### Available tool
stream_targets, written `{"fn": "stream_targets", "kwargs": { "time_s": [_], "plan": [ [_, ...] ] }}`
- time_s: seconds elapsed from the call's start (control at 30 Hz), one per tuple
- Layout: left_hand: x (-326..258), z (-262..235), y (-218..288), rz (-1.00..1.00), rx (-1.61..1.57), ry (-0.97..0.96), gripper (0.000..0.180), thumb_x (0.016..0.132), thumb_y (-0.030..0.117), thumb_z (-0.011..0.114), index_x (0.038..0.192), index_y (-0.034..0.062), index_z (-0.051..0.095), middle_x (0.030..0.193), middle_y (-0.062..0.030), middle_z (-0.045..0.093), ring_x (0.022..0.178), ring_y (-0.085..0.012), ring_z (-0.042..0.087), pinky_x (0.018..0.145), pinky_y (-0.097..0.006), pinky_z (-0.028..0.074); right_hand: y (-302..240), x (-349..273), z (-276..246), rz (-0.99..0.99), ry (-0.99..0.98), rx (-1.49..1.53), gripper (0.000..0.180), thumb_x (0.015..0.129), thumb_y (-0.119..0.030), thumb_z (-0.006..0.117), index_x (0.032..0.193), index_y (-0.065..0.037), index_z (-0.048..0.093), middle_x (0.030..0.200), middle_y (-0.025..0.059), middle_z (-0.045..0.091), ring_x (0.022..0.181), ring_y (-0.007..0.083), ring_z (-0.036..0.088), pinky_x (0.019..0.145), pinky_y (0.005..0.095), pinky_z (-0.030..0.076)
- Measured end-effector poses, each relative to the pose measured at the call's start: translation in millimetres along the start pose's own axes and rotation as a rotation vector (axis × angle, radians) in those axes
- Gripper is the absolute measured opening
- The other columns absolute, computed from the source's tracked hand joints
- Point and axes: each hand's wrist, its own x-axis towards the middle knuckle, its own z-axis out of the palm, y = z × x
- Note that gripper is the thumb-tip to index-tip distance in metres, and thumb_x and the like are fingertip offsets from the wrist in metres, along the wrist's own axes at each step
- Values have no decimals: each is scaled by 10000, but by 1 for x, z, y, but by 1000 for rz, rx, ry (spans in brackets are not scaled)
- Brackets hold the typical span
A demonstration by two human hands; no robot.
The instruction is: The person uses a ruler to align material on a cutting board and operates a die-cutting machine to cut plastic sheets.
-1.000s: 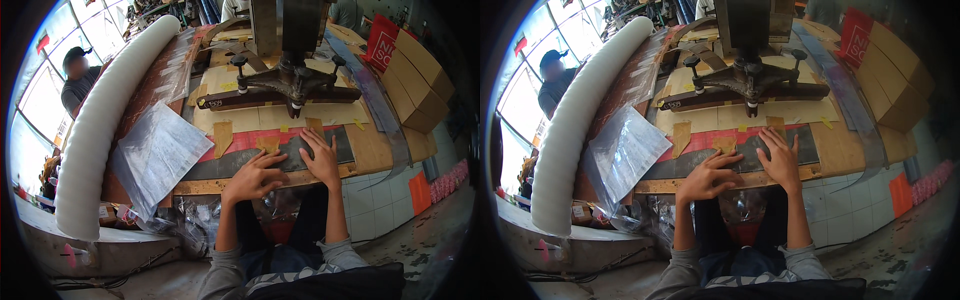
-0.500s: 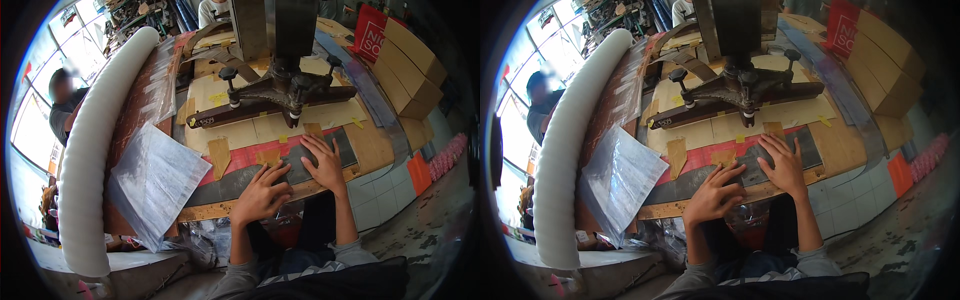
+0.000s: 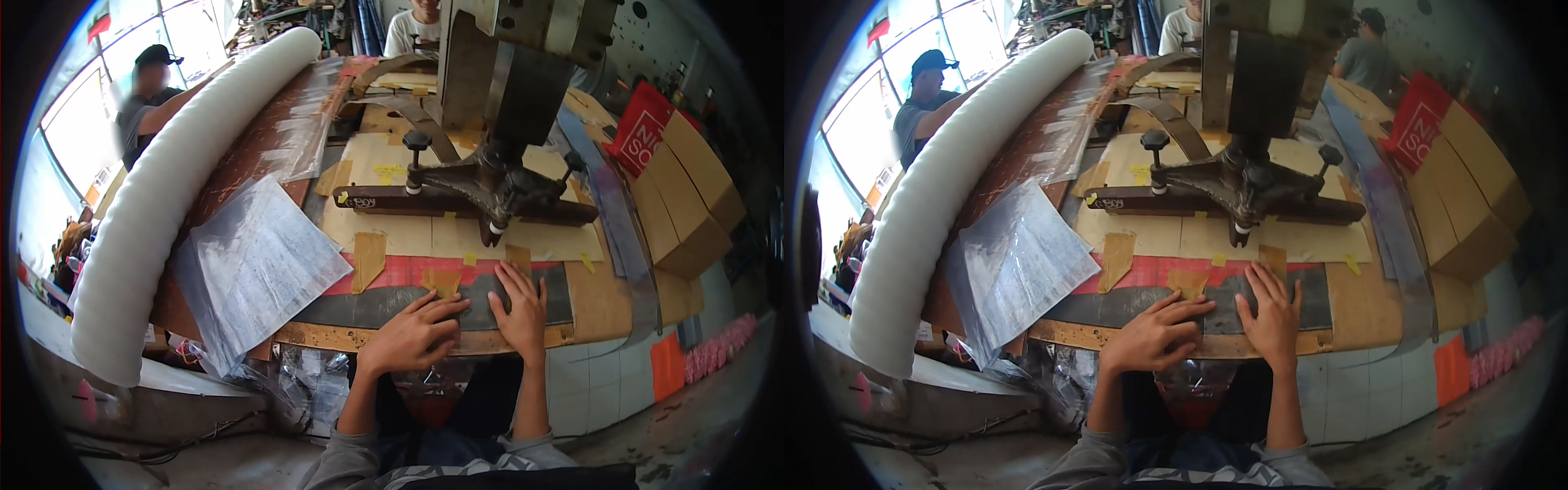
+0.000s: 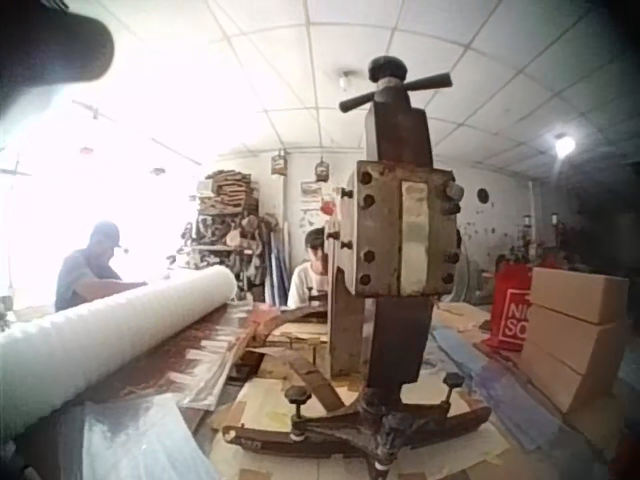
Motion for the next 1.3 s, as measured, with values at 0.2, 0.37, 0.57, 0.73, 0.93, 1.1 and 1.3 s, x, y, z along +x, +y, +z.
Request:
{"fn": "stream_targets", "kwargs": {
  "time_s": [0.2,0.37,0.57,0.73,0.93,1.1,1.3],
  "plan": [
    [-7,-3,0,-3,0,-19,115,783,162,575,852,70,581,1385,-99,410,1297,-279,360,1075,-502,251,-6,0,2,-19,10,7,428,852,-288,580,1236,-106,534,1312,31,497,1253,187,417,1079,518,172],
    [4,-5,7,-28,-44,-36,115,776,163,580,850,75,578,1383,-96,414,1303,-280,350,1078,-503,249,3,2,1,-11,35,76,443,860,-328,573,1236,-97,533,1317,48,491,1257,207,415,1074,533,178],
    [1,-4,2,-15,-6,-31,118,765,171,594,847,89,577,1381,-93,416,1297,-283,358,1084,-503,243,-3,15,-6,-55,-35,39,547,871,-461,498,1268,-85,494,1345,73,457,1265,233,400,1061,563,186],
    [1,-4,-2,-22,-33,-26,117,761,170,596,845,90,580,1369,-95,429,1286,-286,370,1085,-503,238,-8,24,-2,-103,-101,-170,639,860,-553,428,1292,-83,461,1364,92,428,1270,248,389,1031,609,205],
    [4,-6,-3,-13,-31,-29,132,711,164,609,813,83,592,1335,-93,463,1218,-311,430,1021,-479,320,0,20,11,-80,-10,-143,632,857,-559,434,1257,-72,491,1351,96,436,1269,252,385,1003,637,222],
    [4,-5,-6,-24,-82,26,156,687,159,606,812,67,597,1322,-87,467,1186,-320,444,1018,-443,323,2,25,15,-86,6,-118,584,865,-524,462,1237,-77,510,1331,94,454,1262,248,389,998,625,247],
    [5,-4,-8,-69,-113,7,159,675,157,603,801,60,608,1304,-96,482,1186,-327,443,1006,-435,334,4,29,18,-86,47,-104,561,866,-510,475,1227,-83,522,1307,84,479,1241,248,411,1001,617,250]
  ]
}}
